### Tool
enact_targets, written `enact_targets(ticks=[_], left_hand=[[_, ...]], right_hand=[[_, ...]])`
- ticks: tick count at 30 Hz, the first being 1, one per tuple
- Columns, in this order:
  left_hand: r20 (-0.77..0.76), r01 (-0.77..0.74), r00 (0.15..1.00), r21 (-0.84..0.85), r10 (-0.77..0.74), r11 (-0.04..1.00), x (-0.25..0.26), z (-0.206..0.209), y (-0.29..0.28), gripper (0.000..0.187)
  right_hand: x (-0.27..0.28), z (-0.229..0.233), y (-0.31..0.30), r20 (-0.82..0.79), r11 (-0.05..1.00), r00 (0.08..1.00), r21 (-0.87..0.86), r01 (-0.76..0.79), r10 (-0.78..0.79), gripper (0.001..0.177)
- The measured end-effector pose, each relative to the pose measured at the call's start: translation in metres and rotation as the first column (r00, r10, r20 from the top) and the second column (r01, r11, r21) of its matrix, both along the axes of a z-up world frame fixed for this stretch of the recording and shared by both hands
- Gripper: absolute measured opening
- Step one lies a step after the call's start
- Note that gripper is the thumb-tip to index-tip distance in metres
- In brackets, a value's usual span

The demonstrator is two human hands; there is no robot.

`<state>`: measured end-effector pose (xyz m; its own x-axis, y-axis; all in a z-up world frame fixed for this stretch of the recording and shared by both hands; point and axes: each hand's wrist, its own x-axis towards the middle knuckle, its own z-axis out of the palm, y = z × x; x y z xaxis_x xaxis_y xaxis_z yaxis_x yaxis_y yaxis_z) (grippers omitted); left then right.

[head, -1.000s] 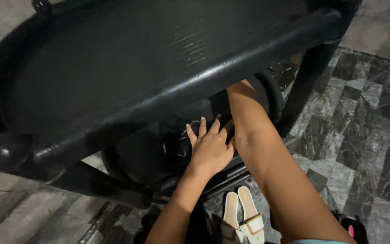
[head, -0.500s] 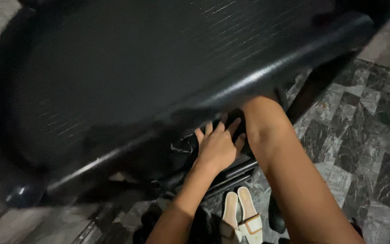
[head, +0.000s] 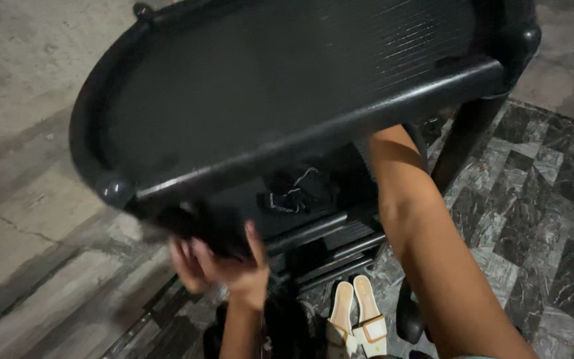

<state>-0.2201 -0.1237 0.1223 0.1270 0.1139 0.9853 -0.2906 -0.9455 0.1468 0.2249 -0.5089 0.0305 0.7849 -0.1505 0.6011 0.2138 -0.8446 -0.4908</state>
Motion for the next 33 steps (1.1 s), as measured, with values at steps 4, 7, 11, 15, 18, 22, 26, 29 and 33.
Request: enact_targets(ticks=[4, 7, 11, 15, 18, 22, 26, 29, 33], left_hand=[[-0.126, 0.131, 0.982, -0.102, -0.143, 0.986, 0.003, 0.030, 0.014, 0.072], [-0.090, 0.334, 0.935, -0.108, -0.344, 0.936, -0.003, 0.054, 0.025, 0.065], [-0.099, 0.407, 0.905, -0.089, -0.415, 0.909, -0.023, 0.087, 0.022, 0.062], [-0.139, 0.418, 0.891, -0.124, -0.432, 0.900, -0.051, 0.120, 0.016, 0.058], [-0.171, 0.425, 0.872, -0.200, -0.459, 0.883, -0.067, 0.140, 0.015, 0.055], [-0.159, 0.483, 0.838, -0.232, -0.523, 0.844, -0.090, 0.165, 0.021, 0.058], [-0.119, 0.513, 0.822, -0.267, -0.557, 0.815, -0.116, 0.184, 0.031, 0.054], [-0.094, 0.518, 0.817, -0.315, -0.570, 0.795, -0.137, 0.196, 0.037, 0.056], [-0.106, 0.486, 0.818, -0.399, -0.566, 0.777, -0.161, 0.208, 0.046, 0.060]], right_hand=[[-0.004, 0.016, 0.005, 0.019, 0.999, 1.000, -0.041, -0.007, 0.007, 0.054], [-0.007, 0.035, 0.003, 0.042, 0.997, 0.999, -0.083, 0.003, 0.001, 0.055], [-0.014, 0.058, 0.010, 0.076, 0.988, 0.997, -0.155, 0.014, -0.002, 0.056], [-0.029, 0.077, 0.019, 0.137, 0.967, 0.991, -0.252, 0.046, -0.011, 0.057], [-0.046, 0.083, 0.021, 0.214, 0.967, 0.977, -0.246, 0.063, -0.009, 0.057], [-0.067, 0.090, 0.030, 0.148, 0.984, 0.988, 0.170, -0.057, 0.031, 0.065], [-0.087, 0.107, 0.050, 0.049, 0.982, 0.999, 0.188, -0.023, 0.014, 0.067], [-0.104, 0.116, 0.068, 0.098, 0.973, 0.989, 0.192, -0.128, 0.111, 0.060], [-0.132, 0.133, 0.096, 0.056, 0.969, 0.990, 0.205, -0.141, 0.132, 0.062]])
